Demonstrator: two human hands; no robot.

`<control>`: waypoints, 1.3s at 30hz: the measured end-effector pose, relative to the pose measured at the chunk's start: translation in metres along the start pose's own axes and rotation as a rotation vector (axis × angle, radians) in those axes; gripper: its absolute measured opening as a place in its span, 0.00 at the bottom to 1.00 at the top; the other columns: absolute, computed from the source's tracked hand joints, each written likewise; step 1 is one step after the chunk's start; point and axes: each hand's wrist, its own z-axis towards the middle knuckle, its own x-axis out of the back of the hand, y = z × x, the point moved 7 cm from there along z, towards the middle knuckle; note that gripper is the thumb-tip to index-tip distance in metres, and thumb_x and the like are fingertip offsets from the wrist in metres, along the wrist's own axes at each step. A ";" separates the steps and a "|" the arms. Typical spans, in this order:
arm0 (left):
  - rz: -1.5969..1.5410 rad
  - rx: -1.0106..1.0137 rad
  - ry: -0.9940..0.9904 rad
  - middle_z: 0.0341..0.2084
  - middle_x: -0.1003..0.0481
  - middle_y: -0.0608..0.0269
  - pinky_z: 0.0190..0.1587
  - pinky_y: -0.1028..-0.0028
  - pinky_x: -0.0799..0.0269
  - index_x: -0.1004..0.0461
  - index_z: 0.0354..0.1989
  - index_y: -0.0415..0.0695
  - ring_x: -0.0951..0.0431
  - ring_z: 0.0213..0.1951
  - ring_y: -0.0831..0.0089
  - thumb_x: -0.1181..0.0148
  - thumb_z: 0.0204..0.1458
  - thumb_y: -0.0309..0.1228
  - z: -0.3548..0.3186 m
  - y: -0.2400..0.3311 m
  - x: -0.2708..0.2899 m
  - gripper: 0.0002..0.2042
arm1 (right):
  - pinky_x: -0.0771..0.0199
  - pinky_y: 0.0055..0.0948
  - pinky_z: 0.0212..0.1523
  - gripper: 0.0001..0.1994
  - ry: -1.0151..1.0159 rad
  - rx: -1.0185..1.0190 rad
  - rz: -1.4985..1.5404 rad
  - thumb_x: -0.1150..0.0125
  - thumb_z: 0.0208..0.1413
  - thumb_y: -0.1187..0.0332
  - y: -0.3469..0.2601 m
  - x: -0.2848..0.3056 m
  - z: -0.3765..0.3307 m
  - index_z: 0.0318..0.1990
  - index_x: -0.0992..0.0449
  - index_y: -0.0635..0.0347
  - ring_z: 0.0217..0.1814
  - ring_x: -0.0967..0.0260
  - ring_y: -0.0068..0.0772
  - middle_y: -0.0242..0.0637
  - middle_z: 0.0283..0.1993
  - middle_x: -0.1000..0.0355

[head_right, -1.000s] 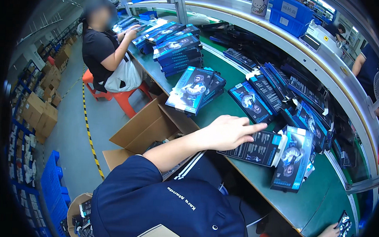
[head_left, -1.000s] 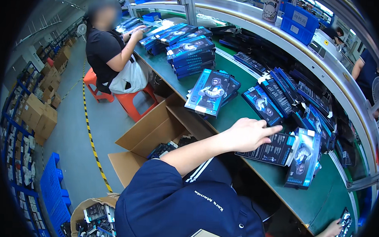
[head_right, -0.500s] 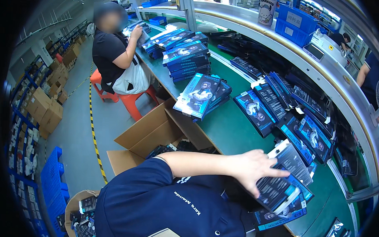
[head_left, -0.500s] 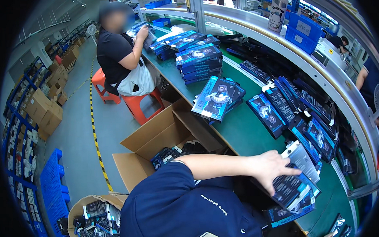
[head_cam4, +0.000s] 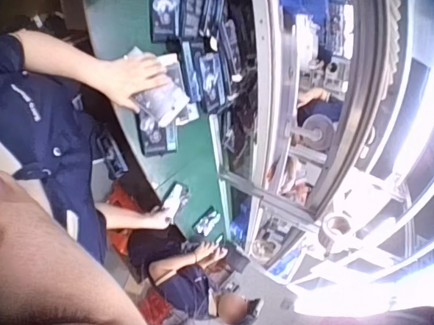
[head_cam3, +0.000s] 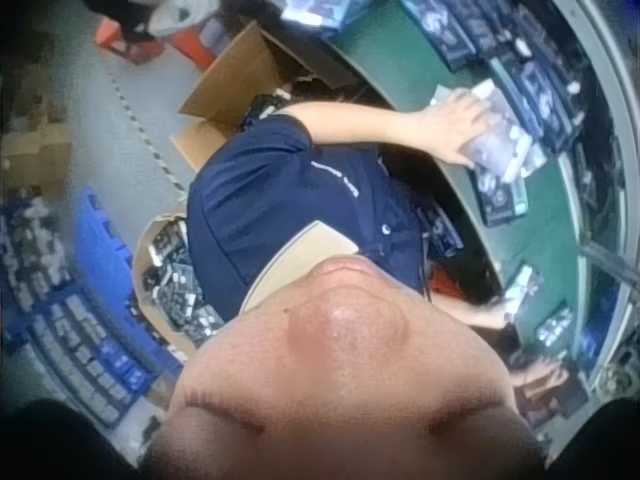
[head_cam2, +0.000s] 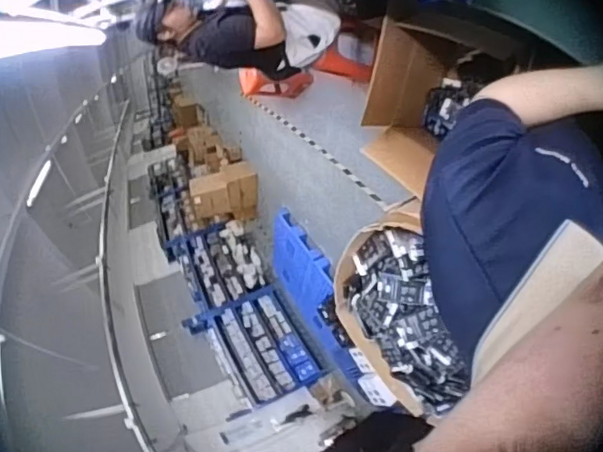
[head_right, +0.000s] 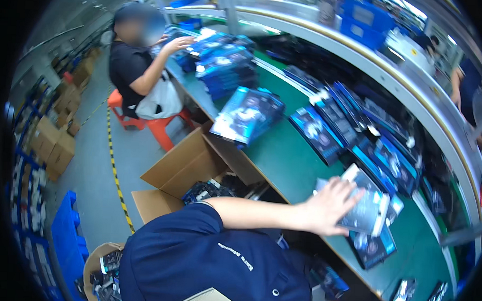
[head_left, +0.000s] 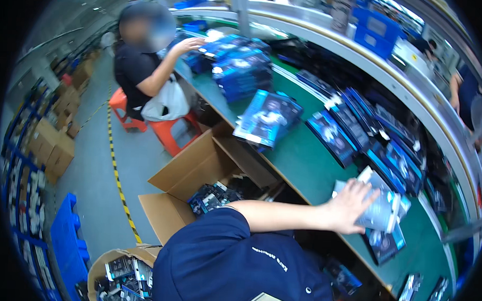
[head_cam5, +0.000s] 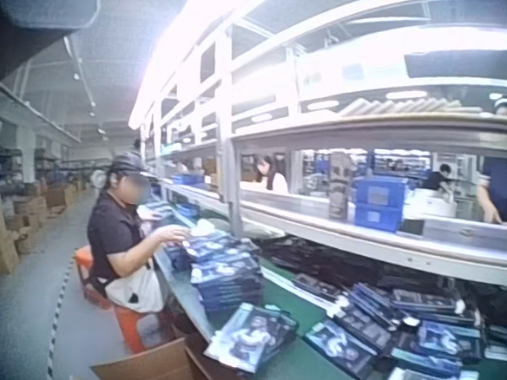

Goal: Packing handheld electronic devices into retail boxes and placing them into shipping cartons on an assembly line.

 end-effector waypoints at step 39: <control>-0.324 -0.048 0.149 0.50 0.38 0.46 0.56 0.55 0.37 0.44 0.61 0.47 0.36 0.54 0.47 0.20 0.22 0.36 -0.017 0.022 0.080 0.50 | 0.26 0.19 0.42 0.14 -0.660 0.025 0.625 0.39 0.61 0.74 -0.102 -0.173 -0.235 0.53 0.28 0.61 0.42 0.28 0.17 0.31 0.44 0.25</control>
